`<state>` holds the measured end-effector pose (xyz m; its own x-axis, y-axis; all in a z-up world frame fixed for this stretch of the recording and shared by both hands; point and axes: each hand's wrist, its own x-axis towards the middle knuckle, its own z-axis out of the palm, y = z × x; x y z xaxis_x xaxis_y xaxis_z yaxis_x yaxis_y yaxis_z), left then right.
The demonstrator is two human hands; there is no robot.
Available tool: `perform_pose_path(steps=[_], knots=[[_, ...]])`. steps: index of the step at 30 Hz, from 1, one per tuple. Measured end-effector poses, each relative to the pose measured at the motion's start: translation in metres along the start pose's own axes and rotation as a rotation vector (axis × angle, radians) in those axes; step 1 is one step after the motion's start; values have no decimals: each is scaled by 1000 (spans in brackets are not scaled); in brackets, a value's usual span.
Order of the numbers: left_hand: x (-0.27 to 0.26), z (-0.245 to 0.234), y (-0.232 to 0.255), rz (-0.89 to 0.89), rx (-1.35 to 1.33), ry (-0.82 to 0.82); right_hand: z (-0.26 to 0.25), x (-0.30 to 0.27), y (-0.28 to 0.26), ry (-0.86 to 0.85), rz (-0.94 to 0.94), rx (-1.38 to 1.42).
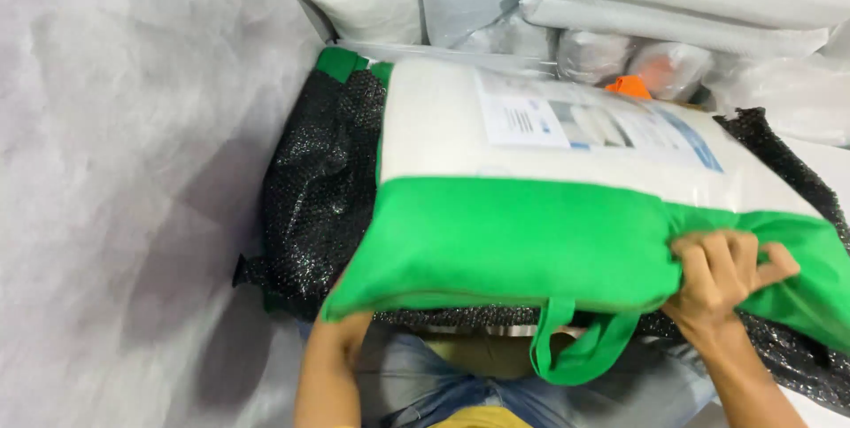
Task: Wrapping a packaged pillow in black bubble wrap for shipping by unfolding the wrap and folding it around the pillow.
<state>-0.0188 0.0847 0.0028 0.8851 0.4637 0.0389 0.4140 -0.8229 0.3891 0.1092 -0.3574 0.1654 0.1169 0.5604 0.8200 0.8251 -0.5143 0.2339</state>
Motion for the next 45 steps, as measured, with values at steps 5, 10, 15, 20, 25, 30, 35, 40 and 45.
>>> perform_pose_path(steps=[5,10,15,20,25,30,35,40,45], knots=[[33,-5,-42,139,-74,163,-60,-57,2,-274,34,-43],[70,-51,-47,223,66,193,-71,-102,9,-316,45,-88],[120,-43,-20,77,56,-29,-56,-162,23,-386,66,-87],[151,-4,-2,165,141,-261,-123,-171,37,-952,-100,-141],[164,10,-5,187,97,-259,-83,-222,38,-475,-200,-134],[185,39,-31,124,129,-232,-52,-150,-3,-473,-86,-23],[187,41,-47,145,166,-170,-9,-93,-24,-257,-40,-19],[190,-9,-44,-18,-38,-80,9,-75,-32,-235,-20,-22],[209,-31,-63,-153,-72,98,29,-65,-36,-174,-5,-26]])
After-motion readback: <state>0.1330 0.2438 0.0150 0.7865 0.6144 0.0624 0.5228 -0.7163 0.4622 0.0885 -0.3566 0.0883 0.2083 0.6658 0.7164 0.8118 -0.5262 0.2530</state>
